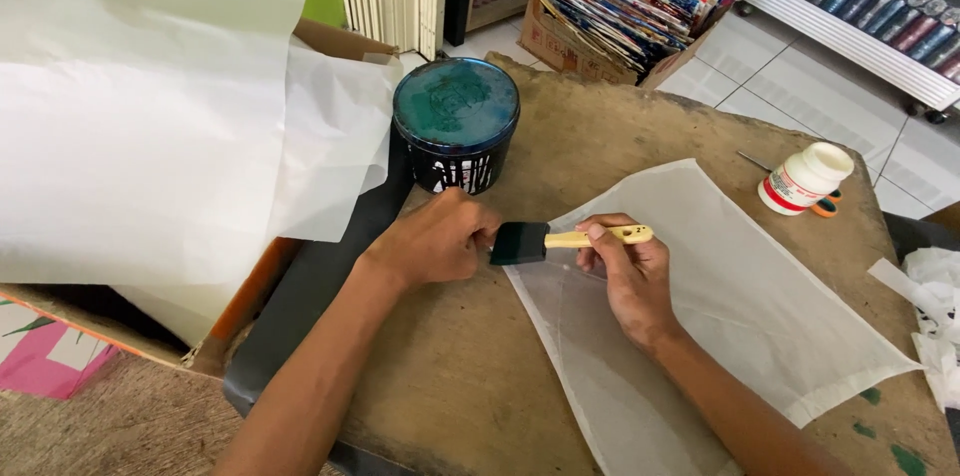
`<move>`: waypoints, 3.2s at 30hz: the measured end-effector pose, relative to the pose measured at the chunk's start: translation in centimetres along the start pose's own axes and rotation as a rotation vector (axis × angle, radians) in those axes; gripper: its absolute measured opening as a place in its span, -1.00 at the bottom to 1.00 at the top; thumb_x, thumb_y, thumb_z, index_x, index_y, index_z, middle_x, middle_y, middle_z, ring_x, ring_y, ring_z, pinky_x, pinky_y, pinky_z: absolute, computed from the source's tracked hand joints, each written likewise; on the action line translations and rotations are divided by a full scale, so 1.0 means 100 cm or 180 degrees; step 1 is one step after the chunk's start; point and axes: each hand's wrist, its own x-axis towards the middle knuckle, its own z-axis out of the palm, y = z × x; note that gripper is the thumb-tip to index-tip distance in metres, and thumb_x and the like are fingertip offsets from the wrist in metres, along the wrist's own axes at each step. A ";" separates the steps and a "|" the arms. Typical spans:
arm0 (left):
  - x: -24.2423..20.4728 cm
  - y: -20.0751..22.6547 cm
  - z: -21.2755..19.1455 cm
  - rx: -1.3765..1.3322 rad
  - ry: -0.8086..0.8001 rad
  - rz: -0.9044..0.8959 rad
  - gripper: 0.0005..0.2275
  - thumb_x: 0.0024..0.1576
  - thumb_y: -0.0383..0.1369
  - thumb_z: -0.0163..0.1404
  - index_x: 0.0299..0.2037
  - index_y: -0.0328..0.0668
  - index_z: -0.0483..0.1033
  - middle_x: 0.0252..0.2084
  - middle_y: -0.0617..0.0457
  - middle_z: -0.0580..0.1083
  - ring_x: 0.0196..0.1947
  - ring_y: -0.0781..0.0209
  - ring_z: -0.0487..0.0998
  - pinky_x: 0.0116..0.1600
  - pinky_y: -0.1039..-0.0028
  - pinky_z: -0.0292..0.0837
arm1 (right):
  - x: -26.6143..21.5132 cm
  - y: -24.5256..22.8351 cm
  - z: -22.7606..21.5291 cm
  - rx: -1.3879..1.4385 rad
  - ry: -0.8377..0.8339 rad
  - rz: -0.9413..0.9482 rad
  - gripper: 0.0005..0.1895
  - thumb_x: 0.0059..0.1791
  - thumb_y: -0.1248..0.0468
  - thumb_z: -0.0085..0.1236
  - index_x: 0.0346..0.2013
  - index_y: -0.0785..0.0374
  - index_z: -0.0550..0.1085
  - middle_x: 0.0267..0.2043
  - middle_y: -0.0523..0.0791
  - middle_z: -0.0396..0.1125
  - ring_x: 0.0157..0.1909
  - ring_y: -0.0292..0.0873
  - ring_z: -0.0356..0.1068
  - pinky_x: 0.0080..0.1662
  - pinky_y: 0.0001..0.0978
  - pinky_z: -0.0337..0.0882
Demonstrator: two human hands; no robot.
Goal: A person is assembling a kite by applying glue to the frame, folding the paper edges, and painting a green stripe.
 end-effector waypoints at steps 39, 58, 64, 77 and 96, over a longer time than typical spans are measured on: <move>0.002 0.005 0.003 0.0268 -0.0077 -0.0115 -0.80 -0.12 -0.66 -0.12 -0.72 -0.17 0.34 -0.78 0.00 0.29 -0.75 0.09 0.27 -0.57 0.44 0.24 | -0.001 -0.023 -0.005 -0.0348 -0.0138 0.0338 -0.82 0.07 0.31 0.05 -0.28 0.33 0.58 -0.56 -0.02 0.38 -0.41 -0.25 0.37 -0.23 -0.42 0.46; -0.001 0.006 0.004 0.0552 -0.0070 -0.0094 -0.86 -0.20 -0.54 -0.08 -0.72 -0.09 0.26 -0.80 0.05 0.22 -0.77 0.13 0.20 -0.59 0.47 0.19 | -0.006 -0.031 -0.021 -0.0433 -0.0189 0.0266 -0.82 0.08 0.32 0.02 -0.29 0.29 0.57 -0.56 -0.04 0.36 -0.39 -0.27 0.31 -0.21 -0.39 0.39; -0.001 0.011 0.002 0.0574 -0.0051 -0.0156 -0.85 -0.21 -0.53 -0.09 -0.74 -0.09 0.25 -0.81 0.06 0.21 -0.78 0.14 0.19 -0.58 0.48 0.20 | -0.011 -0.029 -0.031 -0.0478 -0.0148 0.0254 -0.81 0.08 0.31 0.02 -0.30 0.27 0.58 -0.55 -0.03 0.38 -0.40 -0.24 0.34 -0.20 -0.37 0.42; 0.000 0.019 0.003 0.0572 -0.0097 -0.0153 -0.83 -0.24 -0.42 -0.01 -0.74 -0.09 0.22 -0.81 0.04 0.21 -0.78 0.13 0.18 -0.61 0.43 0.19 | -0.016 -0.031 -0.056 -0.0578 -0.0044 0.0217 -0.81 0.08 0.33 0.02 -0.32 0.28 0.58 -0.57 -0.03 0.39 -0.40 -0.23 0.34 -0.19 -0.37 0.39; 0.004 0.030 0.000 0.0405 -0.0067 -0.0254 -0.80 -0.20 -0.41 0.03 -0.78 -0.09 0.27 -0.82 0.10 0.19 -0.78 0.26 0.14 -0.62 0.51 0.16 | -0.019 -0.041 -0.070 -0.0175 0.0370 0.0331 -0.83 0.07 0.32 0.07 -0.21 0.33 0.59 -0.51 0.05 0.41 -0.38 -0.18 0.40 -0.21 -0.39 0.33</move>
